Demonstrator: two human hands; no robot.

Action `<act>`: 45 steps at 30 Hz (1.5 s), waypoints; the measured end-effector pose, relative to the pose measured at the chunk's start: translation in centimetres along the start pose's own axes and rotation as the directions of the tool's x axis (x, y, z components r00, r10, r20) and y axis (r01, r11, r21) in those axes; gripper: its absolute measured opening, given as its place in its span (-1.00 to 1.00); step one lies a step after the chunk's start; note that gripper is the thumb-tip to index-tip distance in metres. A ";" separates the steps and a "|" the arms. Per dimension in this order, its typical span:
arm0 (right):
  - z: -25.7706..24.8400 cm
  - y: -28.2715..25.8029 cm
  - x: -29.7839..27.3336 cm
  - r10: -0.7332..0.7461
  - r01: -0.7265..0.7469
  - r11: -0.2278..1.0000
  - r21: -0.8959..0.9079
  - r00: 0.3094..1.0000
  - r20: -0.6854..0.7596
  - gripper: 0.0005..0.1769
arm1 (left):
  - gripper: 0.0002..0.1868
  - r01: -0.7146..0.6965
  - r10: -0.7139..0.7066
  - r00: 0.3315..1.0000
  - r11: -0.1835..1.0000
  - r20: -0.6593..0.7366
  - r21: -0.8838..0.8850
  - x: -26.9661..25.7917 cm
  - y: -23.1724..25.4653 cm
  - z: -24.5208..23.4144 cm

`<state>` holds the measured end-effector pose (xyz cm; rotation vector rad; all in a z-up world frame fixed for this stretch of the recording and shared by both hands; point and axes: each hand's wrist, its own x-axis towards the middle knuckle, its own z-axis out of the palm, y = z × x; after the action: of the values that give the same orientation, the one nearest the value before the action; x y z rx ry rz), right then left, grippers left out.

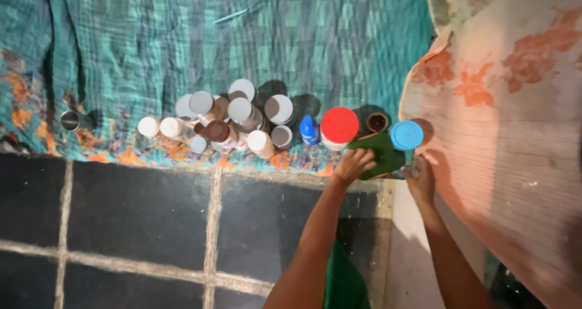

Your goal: The person repeatedly takes various jars and containers from a cluttered shelf and places them onto a nearby bed. The person handles items one by one or in small groups, moving them from the shelf to the bed surface.

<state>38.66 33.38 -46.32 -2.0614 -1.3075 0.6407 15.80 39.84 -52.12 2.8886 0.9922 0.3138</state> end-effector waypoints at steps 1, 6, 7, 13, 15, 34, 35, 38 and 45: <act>-0.1 -0.2 -0.8 0.023 -0.023 1.000 -0.020 1.000 0.016 -0.28 | -0.80 0.017 -0.017 1.000 0.999 -0.001 0.052 -0.2 0.0 0.1; -0.7 -1.7 -3.8 -0.186 0.185 0.976 -0.112 0.983 0.006 -0.13 | -0.72 0.116 -0.115 0.993 0.986 -0.017 0.119 -2.3 0.4 -2.1; -0.8 -1.8 -4.3 -0.250 0.247 0.947 -0.204 0.968 0.010 -0.09 | -0.60 0.122 -0.123 0.992 0.980 -0.004 0.155 -2.8 0.4 -3.0; -2.1 -7.7 -6.3 -0.242 0.233 0.841 -0.489 0.969 0.045 -0.09 | -0.14 0.290 -0.297 0.955 0.943 0.022 0.161 -5.2 1.8 -13.8; -3.0 -10.7 -7.1 -0.275 0.255 0.846 -0.468 0.961 0.025 -0.01 | -0.09 0.351 -0.351 0.936 0.934 -0.013 0.068 -5.9 2.0 -17.5; -18.6 -30.6 -32.4 -0.567 0.410 0.747 -0.524 0.805 -0.178 0.02 | -0.13 0.263 -0.253 0.848 0.964 -0.466 -0.044 -21.1 13.5 -46.0; -19.3 -30.7 -34.2 -0.568 0.401 0.752 -0.524 0.797 -0.206 0.02 | -0.14 0.245 -0.233 0.851 0.969 -0.470 -0.036 -21.8 14.7 -46.7; -22.2 -31.7 -38.8 -0.576 0.371 0.755 -0.540 0.769 -0.276 0.01 | -0.16 0.181 -0.183 0.848 0.982 -0.497 -0.053 -23.0 18.2 -48.7; -30.0 -31.0 -48.8 -0.530 0.258 0.792 -0.554 0.741 -0.412 -0.04 | -0.23 -0.063 0.025 0.830 0.997 -0.557 -0.049 -22.6 28.7 -51.6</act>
<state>20.43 -8.15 0.42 -1.9695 -1.5679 -0.5030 4.48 3.34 -1.71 2.8071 0.9426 1.2244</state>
